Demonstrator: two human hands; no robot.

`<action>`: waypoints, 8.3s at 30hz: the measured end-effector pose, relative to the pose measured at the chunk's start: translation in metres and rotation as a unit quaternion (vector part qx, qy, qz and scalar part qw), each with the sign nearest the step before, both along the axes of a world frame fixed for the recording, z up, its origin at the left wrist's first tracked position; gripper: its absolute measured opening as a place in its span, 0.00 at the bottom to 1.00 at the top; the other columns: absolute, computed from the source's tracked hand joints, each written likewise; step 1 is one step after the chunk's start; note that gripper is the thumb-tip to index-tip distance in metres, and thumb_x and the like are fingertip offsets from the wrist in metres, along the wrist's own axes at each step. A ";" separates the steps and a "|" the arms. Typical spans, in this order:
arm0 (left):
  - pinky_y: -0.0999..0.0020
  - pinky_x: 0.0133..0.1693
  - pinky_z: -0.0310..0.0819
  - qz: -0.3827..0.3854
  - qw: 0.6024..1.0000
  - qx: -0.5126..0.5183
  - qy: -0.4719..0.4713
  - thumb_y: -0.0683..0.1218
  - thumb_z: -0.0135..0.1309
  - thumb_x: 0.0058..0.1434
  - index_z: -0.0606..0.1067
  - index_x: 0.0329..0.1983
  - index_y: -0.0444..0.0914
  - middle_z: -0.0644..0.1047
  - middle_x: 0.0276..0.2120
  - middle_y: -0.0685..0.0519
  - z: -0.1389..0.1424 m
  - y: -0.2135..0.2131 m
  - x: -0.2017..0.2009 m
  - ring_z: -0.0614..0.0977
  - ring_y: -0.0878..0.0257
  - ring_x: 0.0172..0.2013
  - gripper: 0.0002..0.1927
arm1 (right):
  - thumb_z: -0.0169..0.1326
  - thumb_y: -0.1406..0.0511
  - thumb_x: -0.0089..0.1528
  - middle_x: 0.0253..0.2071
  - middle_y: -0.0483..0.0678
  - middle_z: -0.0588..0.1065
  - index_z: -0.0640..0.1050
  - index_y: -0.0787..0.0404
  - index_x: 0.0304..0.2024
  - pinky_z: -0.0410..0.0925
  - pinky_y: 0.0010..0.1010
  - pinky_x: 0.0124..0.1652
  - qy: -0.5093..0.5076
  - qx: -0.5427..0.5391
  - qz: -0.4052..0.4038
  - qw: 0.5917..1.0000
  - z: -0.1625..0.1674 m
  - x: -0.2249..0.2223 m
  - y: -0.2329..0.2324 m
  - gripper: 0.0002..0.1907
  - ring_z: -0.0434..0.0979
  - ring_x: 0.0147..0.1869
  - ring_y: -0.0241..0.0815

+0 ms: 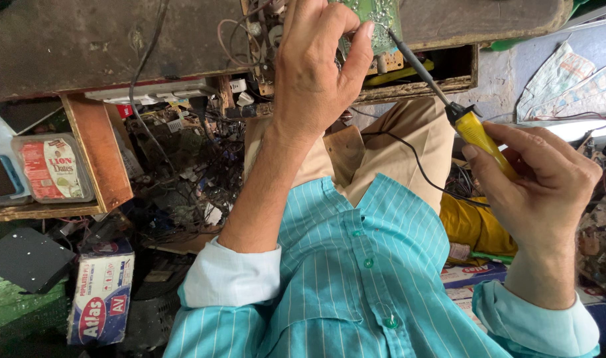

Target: The person holds a green circuit board against the workbench with one hand and solders components on the board with a soldering iron held in the other hand, repeatedly touching the iron to different points on the board and repositioning it throughout the clip.

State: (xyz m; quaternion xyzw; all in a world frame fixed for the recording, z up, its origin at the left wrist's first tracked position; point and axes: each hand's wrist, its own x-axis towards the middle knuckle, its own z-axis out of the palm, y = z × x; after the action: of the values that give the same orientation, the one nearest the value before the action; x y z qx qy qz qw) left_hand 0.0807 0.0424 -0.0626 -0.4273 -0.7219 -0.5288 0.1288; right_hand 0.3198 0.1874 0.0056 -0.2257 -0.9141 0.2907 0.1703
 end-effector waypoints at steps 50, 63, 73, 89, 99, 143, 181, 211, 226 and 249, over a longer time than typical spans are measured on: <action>0.60 0.43 0.71 0.001 1.000 0.003 -0.007 0.40 0.60 0.71 0.70 0.41 0.37 0.70 0.40 0.52 0.001 -0.001 0.001 0.75 0.56 0.40 0.09 | 0.70 0.72 0.65 0.38 0.52 0.79 0.82 0.71 0.51 0.62 0.17 0.30 0.013 0.000 0.011 1.000 -0.004 0.005 0.008 0.14 0.72 0.32 0.28; 0.61 0.42 0.71 0.002 1.000 0.002 0.002 0.40 0.61 0.70 0.70 0.40 0.37 0.69 0.40 0.52 -0.001 0.000 0.000 0.75 0.56 0.39 0.09 | 0.69 0.73 0.63 0.37 0.52 0.78 0.82 0.72 0.50 0.61 0.17 0.28 0.008 0.008 0.017 1.000 -0.003 0.003 0.005 0.14 0.71 0.32 0.29; 0.60 0.42 0.70 -0.003 1.000 0.008 -0.014 0.40 0.60 0.71 0.70 0.42 0.37 0.70 0.39 0.51 0.000 -0.001 0.001 0.75 0.56 0.39 0.08 | 0.70 0.73 0.63 0.37 0.53 0.79 0.82 0.72 0.51 0.60 0.19 0.27 0.006 0.012 0.015 1.000 -0.003 0.002 0.006 0.15 0.71 0.29 0.30; 0.60 0.43 0.70 -0.020 1.000 0.012 -0.021 0.39 0.58 0.72 0.70 0.43 0.36 0.72 0.37 0.52 0.001 -0.003 -0.002 0.75 0.56 0.39 0.07 | 0.70 0.73 0.63 0.39 0.53 0.80 0.82 0.71 0.52 0.63 0.18 0.29 0.018 0.002 0.019 1.000 -0.007 0.002 0.004 0.16 0.74 0.32 0.31; 0.61 0.42 0.70 -0.019 1.000 0.007 -0.020 0.39 0.58 0.72 0.70 0.42 0.36 0.72 0.37 0.53 0.001 -0.004 -0.002 0.75 0.57 0.39 0.07 | 0.69 0.74 0.62 0.36 0.47 0.77 0.82 0.69 0.50 0.59 0.18 0.30 0.024 -0.066 -0.010 0.997 -0.010 -0.001 0.005 0.15 0.70 0.31 0.28; 0.60 0.44 0.70 -0.004 1.000 0.013 -0.010 0.39 0.60 0.70 0.69 0.39 0.36 0.69 0.40 0.50 -0.003 -0.001 0.002 0.75 0.55 0.41 0.10 | 0.68 0.76 0.66 0.46 0.60 0.79 0.80 0.74 0.52 0.75 0.25 0.43 0.012 -0.013 0.063 0.998 0.006 0.007 0.027 0.14 0.82 0.46 0.43; 0.60 0.44 0.71 -0.001 1.000 0.014 -0.013 0.40 0.60 0.71 0.70 0.41 0.36 0.70 0.41 0.51 -0.004 0.000 0.002 0.75 0.56 0.41 0.09 | 0.68 0.77 0.64 0.42 0.60 0.79 0.80 0.74 0.51 0.72 0.24 0.38 0.006 0.010 0.083 0.996 0.006 -0.004 0.031 0.15 0.81 0.41 0.41; 0.56 0.45 0.71 -0.068 0.997 0.020 -0.012 0.38 0.60 0.67 0.71 0.34 0.33 0.69 0.44 0.46 0.002 -0.008 -0.008 0.74 0.54 0.39 0.09 | 0.66 0.71 0.65 0.40 0.42 0.78 0.78 0.63 0.55 0.67 0.14 0.31 0.145 -0.307 -0.127 0.932 -0.018 -0.003 0.025 0.17 0.74 0.31 0.26; 0.62 0.57 0.72 -0.149 0.986 -0.033 -0.065 0.40 0.66 0.65 0.78 0.40 0.31 0.61 0.69 0.42 0.010 -0.027 -0.014 0.75 0.56 0.48 0.08 | 0.63 0.79 0.70 0.53 0.52 0.78 0.63 0.61 0.56 0.77 0.21 0.48 0.209 -0.384 0.022 0.899 -0.062 -0.104 -0.031 0.23 0.82 0.51 0.36; 0.62 0.55 0.75 -0.154 0.987 -0.049 -0.020 0.39 0.70 0.61 0.77 0.40 0.34 0.58 0.70 0.43 0.005 -0.026 -0.018 0.77 0.57 0.49 0.11 | 0.59 0.79 0.69 0.36 0.52 0.78 0.63 0.60 0.56 0.57 0.20 0.22 0.249 -0.549 -0.052 0.796 -0.047 -0.108 -0.029 0.22 0.66 0.22 0.29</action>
State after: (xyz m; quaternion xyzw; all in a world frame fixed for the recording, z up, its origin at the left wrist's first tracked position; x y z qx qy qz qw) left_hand 0.0628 0.0164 -0.0578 -0.5287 -0.6751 -0.5144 0.0103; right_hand 0.2114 0.1583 -0.0418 -0.2481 -0.5140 0.7806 0.2548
